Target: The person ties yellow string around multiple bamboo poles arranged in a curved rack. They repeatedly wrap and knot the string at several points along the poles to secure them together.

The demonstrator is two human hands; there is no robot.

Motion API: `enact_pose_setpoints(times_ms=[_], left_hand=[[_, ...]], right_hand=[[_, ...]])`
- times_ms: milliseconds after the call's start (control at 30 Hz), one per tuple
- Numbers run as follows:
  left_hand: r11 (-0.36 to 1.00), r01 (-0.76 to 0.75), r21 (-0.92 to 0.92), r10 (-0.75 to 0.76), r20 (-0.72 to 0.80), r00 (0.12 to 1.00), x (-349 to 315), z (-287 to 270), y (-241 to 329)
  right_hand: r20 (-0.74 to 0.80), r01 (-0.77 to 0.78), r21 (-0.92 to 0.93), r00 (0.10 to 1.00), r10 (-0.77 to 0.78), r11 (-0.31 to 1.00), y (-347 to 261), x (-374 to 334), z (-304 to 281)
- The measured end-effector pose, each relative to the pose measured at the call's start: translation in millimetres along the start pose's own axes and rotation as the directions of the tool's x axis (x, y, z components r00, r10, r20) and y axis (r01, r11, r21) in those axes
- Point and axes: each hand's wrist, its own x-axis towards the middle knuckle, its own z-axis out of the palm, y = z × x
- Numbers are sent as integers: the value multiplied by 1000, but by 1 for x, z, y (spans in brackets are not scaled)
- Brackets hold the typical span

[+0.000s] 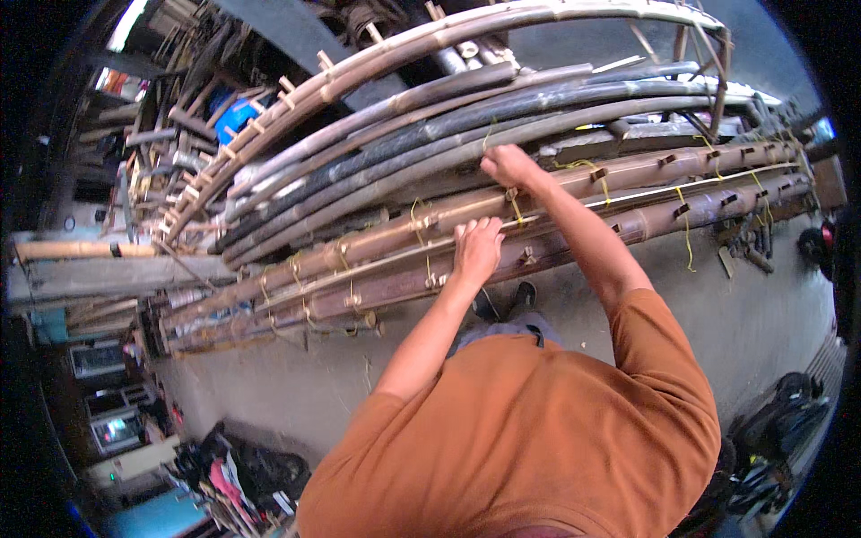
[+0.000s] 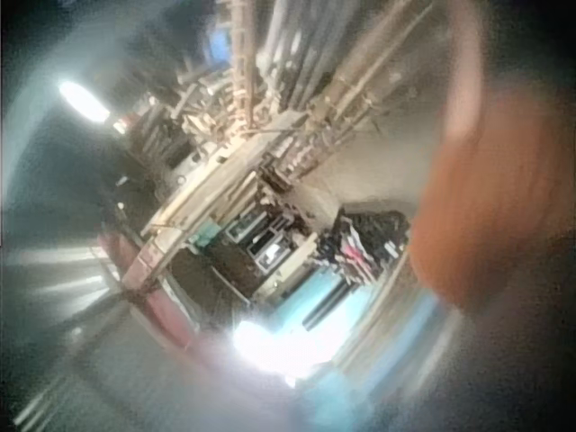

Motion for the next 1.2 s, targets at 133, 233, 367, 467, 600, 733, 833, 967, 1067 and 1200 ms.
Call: enact_pose_setpoints(times_ms=[133, 233, 367, 467, 600, 733, 833, 967, 1067, 1200], left_hand=[[995, -54, -81, 51, -29, 998, -7, -8, -9], [924, -21, -383, -51, -176, 983, -12, -49, -23], [923, 272, -273, -342, -256, 904, -36, -121, -61], [977, 212, 2, -212, 9, 977, -62, -120, -102], [999, 31, -30, -22, 275, 961, -68, -108, -121], [1000, -11, 1, 11, 215, 976, -63, -96, -128], [998, -23, -56, 34, 191, 981, -68, -92, -137], [997, -43, -68, 57, 215, 975, -63, -96, -135], [999, -47, 1, 46, 230, 972, -63, -101, -127], [941, -207, -267, 224, 33, 974, -66, -67, -160]], right_hand=[[-227, -67, 78, 970, 83, 995, -16, -12, -6], [-599, 6, 140, 797, 80, 990, -67, -45, -41], [-483, -11, 560, 808, 337, 828, -159, -140, -58], [113, -239, 803, 960, 255, 546, -196, -193, 18], [629, -443, 751, 706, 326, -489, -238, -201, 105], [581, -38, 746, 527, 621, -665, -287, -196, 121], [532, 138, 763, 421, 735, -632, -287, -188, 146], [-70, 421, 904, 321, 944, -76, -296, -176, 153], [-508, 234, 850, 606, 612, 473, -319, -159, 117], [-292, 133, 378, 956, -19, 916, -332, -100, 97]])
